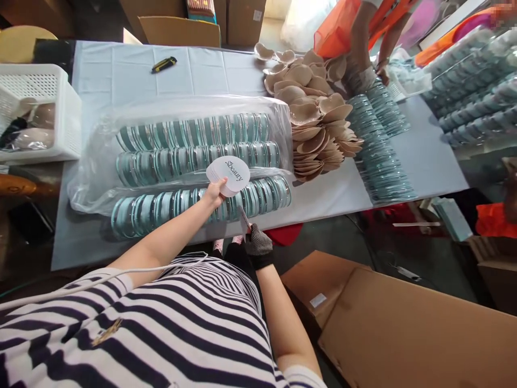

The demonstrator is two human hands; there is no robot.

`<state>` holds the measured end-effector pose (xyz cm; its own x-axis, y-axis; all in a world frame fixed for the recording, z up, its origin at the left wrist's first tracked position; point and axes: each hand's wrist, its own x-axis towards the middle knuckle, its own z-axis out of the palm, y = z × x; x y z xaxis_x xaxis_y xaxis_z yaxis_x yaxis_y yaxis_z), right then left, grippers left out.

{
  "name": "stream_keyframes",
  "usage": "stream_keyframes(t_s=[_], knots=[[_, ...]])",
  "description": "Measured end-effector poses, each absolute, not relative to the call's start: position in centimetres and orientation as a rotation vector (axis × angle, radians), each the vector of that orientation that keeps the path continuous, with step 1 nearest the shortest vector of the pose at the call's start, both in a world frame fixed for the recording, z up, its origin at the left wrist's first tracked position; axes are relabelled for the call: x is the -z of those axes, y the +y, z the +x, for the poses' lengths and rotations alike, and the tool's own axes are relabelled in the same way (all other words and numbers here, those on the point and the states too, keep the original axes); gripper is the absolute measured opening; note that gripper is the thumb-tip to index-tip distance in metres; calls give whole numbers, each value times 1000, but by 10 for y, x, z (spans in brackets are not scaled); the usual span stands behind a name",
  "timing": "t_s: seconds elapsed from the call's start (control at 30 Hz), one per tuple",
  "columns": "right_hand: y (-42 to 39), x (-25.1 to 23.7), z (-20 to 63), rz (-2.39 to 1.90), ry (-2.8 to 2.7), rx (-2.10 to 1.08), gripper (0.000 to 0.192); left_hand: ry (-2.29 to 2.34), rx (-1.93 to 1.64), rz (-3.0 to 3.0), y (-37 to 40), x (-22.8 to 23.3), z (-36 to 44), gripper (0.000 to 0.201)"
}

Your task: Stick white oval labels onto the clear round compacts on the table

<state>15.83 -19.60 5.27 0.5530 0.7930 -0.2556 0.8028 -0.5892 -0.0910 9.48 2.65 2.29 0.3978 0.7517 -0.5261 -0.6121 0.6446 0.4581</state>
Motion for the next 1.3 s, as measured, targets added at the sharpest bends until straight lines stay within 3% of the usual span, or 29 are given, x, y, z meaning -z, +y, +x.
stream_keyframes(t_s=[0.17,0.43,0.57,0.73,0.97,1.03,1.17,1.3], knots=[[-133,-64,171,2633,1256,590,43,782,-862,200,25,-23,94,35],[-123,-65,186,2671,1422,413,29,790,-869,175,27,-22,95,41],[-109,-59,192,2729,1501,492,25,817,-884,178,26,-21,95,43],[-107,-49,190,2798,1576,617,26,805,-912,193,24,-15,95,43],[-103,-35,185,2631,1574,559,28,808,-949,197,23,-14,92,40],[-105,-33,186,2651,1557,736,25,815,-937,200,23,-15,91,39],[-109,-35,192,2660,1459,1393,19,820,-935,212,23,-15,93,38],[-114,-38,193,2646,1433,1591,27,854,-961,231,21,-13,100,38]])
